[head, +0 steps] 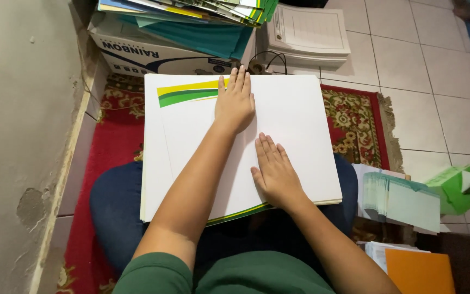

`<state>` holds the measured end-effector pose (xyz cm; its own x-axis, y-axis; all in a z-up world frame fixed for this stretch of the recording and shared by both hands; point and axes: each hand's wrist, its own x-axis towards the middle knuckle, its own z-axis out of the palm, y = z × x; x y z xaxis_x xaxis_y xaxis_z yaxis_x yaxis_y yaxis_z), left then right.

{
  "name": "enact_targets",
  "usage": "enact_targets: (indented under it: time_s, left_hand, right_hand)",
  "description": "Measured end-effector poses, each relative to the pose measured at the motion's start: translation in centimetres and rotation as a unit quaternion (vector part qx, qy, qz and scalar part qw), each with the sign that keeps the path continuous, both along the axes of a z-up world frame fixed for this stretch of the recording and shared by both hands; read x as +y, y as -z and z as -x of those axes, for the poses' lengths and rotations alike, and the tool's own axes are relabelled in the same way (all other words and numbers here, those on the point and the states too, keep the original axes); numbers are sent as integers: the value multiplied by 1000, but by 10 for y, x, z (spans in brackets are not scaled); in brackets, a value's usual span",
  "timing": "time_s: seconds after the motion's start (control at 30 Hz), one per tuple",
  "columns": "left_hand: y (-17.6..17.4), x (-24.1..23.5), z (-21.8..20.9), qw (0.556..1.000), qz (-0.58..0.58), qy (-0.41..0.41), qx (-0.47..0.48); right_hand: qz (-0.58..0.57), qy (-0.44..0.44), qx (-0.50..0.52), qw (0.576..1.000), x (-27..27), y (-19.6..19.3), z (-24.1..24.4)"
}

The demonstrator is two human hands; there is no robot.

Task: Folding printed paper brochures by hand and pressing the creases flat.

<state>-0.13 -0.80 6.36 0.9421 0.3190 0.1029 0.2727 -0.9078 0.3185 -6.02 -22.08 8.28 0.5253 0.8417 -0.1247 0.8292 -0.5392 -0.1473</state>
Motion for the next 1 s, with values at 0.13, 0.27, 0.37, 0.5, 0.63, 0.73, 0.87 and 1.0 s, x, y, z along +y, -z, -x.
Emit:
enact_targets:
  time_s: [0.13, 0.27, 0.37, 0.5, 0.63, 0.73, 0.87, 1.0]
  left_hand:
    - [2, -2, 7, 1000, 0, -12, -8]
    - [1, -4, 19, 1000, 6, -19, -10]
    - [6, -3, 23, 999, 7, -23, -28]
    - [20, 0, 22, 998, 17, -24, -54]
    - [26, -1, 21, 998, 16, -29, -62]
    - [31, -1, 20, 997, 2, -39, -70]
    - [46, 2, 13, 987, -20, -52, -151]
    - [53, 3, 7, 981, -29, -67, -182]
  right_hand:
    - [-10, 4, 4, 1000, -2, -2, 5]
    - [-10, 12, 12, 1000, -17, 1, 19]
    - [-5, 2, 0, 1000, -30, 6, 26]
    - [9, -23, -12, 1000, -31, 7, 19]
    - [-2, -33, -15, 999, -2, 27, -25]
    - [-17, -38, -51, 998, 31, 52, -73]
    - [-53, -59, -83, 993, 80, 58, -127]
    - [-58, -86, -72, 992, 104, 39, -150]
